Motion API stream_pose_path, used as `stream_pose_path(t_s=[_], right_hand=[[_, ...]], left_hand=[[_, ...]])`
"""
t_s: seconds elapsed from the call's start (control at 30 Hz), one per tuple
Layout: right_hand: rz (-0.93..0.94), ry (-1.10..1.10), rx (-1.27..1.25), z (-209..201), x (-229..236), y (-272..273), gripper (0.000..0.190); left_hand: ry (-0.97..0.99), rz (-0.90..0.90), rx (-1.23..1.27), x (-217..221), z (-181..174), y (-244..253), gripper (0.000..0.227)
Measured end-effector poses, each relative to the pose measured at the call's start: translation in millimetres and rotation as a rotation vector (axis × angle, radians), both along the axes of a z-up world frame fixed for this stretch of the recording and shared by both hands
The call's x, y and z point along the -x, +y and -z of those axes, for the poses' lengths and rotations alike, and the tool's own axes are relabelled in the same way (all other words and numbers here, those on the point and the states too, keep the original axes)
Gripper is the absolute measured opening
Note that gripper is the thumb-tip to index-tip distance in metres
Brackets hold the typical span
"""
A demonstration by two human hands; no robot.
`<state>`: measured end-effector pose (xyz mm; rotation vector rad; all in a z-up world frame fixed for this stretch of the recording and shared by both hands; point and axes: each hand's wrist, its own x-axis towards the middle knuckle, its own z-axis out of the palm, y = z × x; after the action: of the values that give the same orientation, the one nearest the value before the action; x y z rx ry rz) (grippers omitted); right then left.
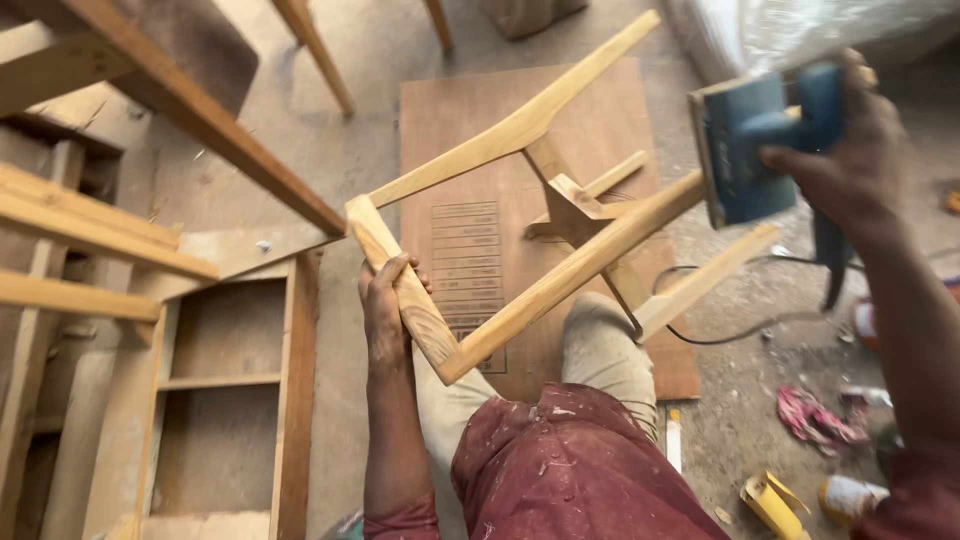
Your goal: The person uses an electric sander to smooth the surfaces of a wooden chair frame. They reposition the chair multiple times to access different legs and rails, maintaining continuous contact with the sander.
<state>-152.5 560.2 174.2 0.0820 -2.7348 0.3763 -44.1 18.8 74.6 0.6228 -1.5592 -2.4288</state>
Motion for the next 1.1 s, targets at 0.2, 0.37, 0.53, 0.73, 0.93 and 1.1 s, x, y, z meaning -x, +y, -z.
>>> stream_pose_path(t_s=[0.2,0.37,0.53,0.73,0.93,1.1], right_hand=[[-0.014,-0.111,0.098,-12,11,-10,0.098],[-0.020,-0.040,0.025,-3,-11,-31,0.094],[0.076,-0.156,0.158,36,-34,-59,0.109],[0.162,-0.079,0.221,76,-60,-58,0.108],[0.218,0.125,0.323,88,-58,-18,0.109],[0.112,0.364,0.219,110,-37,33,0.116]], left_hand=[[-0.021,-0.001,-0.003,-12,5,15,0.024],[-0.084,-0.062,-0.073,-15,-1,25,0.028],[0.122,0.035,-0.108,-26,14,31,0.035],[0.153,0.107,0.069,7,34,54,0.035],[0.143,0.115,0.068,44,39,12,0.030],[-0.079,0.118,0.084,52,66,11,0.017]])
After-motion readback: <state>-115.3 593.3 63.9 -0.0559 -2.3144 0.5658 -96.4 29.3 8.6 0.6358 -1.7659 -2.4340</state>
